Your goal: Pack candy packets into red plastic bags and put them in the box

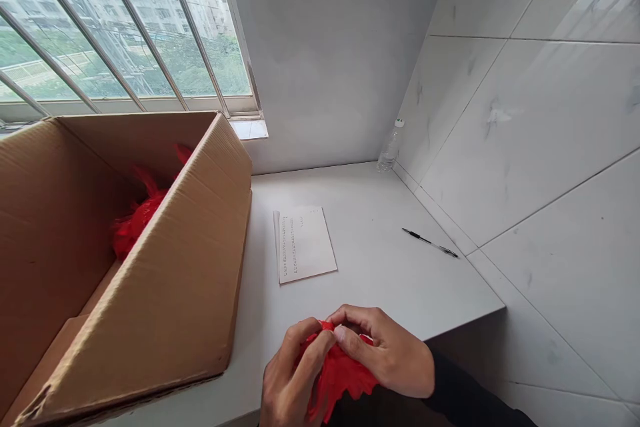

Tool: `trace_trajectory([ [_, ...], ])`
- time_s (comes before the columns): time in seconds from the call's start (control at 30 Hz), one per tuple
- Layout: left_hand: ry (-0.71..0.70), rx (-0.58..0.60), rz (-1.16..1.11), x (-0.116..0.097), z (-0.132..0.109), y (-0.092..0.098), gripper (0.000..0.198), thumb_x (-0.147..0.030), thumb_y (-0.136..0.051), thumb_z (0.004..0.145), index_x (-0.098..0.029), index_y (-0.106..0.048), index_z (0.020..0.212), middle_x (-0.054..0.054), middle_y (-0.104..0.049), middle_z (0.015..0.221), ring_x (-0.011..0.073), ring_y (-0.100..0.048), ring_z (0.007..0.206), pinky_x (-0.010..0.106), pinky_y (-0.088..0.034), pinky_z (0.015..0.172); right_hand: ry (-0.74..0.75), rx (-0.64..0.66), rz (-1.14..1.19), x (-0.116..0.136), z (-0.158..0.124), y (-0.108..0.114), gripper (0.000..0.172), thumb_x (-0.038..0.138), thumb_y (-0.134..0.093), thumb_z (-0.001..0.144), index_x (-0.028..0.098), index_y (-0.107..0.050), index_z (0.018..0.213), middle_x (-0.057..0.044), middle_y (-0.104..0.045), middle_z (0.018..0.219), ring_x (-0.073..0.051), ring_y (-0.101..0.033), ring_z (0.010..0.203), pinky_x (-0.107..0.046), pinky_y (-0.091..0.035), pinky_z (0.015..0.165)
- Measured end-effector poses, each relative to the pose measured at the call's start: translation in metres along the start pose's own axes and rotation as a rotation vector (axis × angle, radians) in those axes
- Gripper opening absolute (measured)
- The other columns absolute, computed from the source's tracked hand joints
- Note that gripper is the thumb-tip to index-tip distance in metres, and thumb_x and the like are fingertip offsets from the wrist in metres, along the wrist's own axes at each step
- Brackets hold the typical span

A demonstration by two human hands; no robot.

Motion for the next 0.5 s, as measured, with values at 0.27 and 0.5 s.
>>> trace_trajectory([
  [0.27,0.004,0.156,0.012,0.012,0.004,-0.004,0.059,-0.003,-0.053,0.093,-0.038,-0.057,0.141,0.006,-0.066,0.12,0.02,-0.067,0.108,0.027,-0.055,0.088,0.041,-0.195,-0.068,0.008,-0.002,0.023,0.023,0.041,-0.05,0.103,0.021,-0.06,0.101,-0.001,-0.065,0.095,-0.016,-0.06,0.089,-0.032,-0.048,0.084],
  [0.5,-0.034,0.203,0.114,0.013,-0.004,-0.001,0.072,-0.002,-0.048,0.094,-0.038,-0.041,0.156,0.007,-0.063,0.138,0.0224,-0.062,0.123,0.029,-0.052,0.099,0.068,-0.27,-0.047,0.014,-0.006,0.029,0.019,0.04,-0.054,0.101,0.022,-0.055,0.096,0.0,-0.06,0.092,-0.015,-0.058,0.085,-0.032,-0.049,0.084],
])
Point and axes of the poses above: each hand's wrist, its own z-axis towards the middle knuckle, its own y-axis out of the back of the hand, x = y × z, the point moved 10 cm from there along z, towards the middle knuckle
